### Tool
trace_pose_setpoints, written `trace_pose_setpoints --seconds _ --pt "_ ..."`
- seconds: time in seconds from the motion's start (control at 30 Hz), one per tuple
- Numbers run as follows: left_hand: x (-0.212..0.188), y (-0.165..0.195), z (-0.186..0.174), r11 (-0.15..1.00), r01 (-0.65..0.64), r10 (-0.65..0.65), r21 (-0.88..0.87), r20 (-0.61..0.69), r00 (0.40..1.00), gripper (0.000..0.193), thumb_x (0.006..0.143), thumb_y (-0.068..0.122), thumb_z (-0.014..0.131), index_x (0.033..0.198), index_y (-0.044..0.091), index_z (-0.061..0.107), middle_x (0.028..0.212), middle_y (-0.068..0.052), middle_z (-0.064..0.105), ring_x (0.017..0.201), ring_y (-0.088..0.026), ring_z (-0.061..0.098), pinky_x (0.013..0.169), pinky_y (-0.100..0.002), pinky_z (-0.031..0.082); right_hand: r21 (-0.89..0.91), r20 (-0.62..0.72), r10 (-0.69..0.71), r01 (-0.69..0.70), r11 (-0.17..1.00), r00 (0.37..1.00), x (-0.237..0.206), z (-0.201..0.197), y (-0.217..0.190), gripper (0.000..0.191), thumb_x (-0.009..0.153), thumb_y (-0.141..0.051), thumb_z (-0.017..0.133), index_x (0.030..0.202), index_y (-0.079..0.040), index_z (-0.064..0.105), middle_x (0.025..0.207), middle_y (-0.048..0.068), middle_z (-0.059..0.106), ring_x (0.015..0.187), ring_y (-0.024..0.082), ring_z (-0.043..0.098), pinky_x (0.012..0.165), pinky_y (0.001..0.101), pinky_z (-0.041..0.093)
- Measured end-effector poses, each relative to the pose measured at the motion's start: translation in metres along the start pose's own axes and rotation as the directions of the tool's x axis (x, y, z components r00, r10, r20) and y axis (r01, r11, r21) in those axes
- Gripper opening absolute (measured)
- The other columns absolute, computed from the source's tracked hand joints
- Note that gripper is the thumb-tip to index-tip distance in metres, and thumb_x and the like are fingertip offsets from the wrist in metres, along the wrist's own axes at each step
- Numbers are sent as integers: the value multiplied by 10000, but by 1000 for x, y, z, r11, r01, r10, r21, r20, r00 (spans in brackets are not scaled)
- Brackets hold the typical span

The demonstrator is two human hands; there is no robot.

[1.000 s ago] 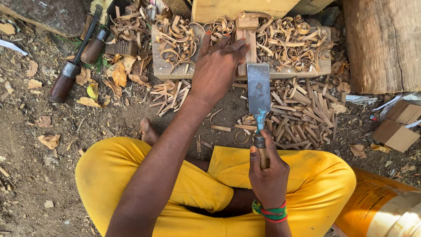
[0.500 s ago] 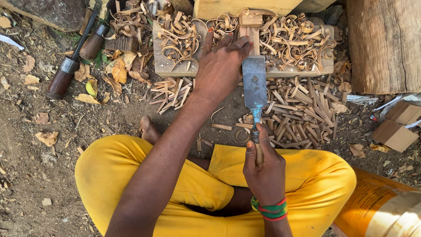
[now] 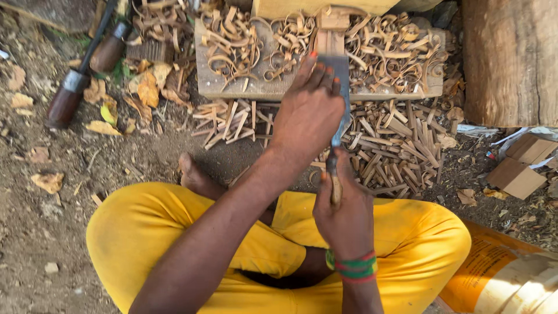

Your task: The person uses a chisel and a knife to carve and smooth small wood pieces while sitting on the ground.

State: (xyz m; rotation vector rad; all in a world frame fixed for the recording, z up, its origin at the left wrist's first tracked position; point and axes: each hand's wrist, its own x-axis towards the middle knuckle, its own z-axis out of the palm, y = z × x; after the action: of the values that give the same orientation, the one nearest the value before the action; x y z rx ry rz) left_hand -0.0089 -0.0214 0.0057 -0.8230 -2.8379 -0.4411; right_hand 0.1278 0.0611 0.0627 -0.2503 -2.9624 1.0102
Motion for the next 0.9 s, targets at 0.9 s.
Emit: trace_pose_setpoints --seconds 0.9 --pt "17 -47 29 994 27 -28 -105 -12 1000 517 828 -76 680 1272 187 710 1355 -28 678 1309 -224 602 1263 -512 225 145 -121 148 -130 981 981 -38 14 44 441 1021 -163 659 1448 -77 592 799 101 641 616 109 511 553 293 480"
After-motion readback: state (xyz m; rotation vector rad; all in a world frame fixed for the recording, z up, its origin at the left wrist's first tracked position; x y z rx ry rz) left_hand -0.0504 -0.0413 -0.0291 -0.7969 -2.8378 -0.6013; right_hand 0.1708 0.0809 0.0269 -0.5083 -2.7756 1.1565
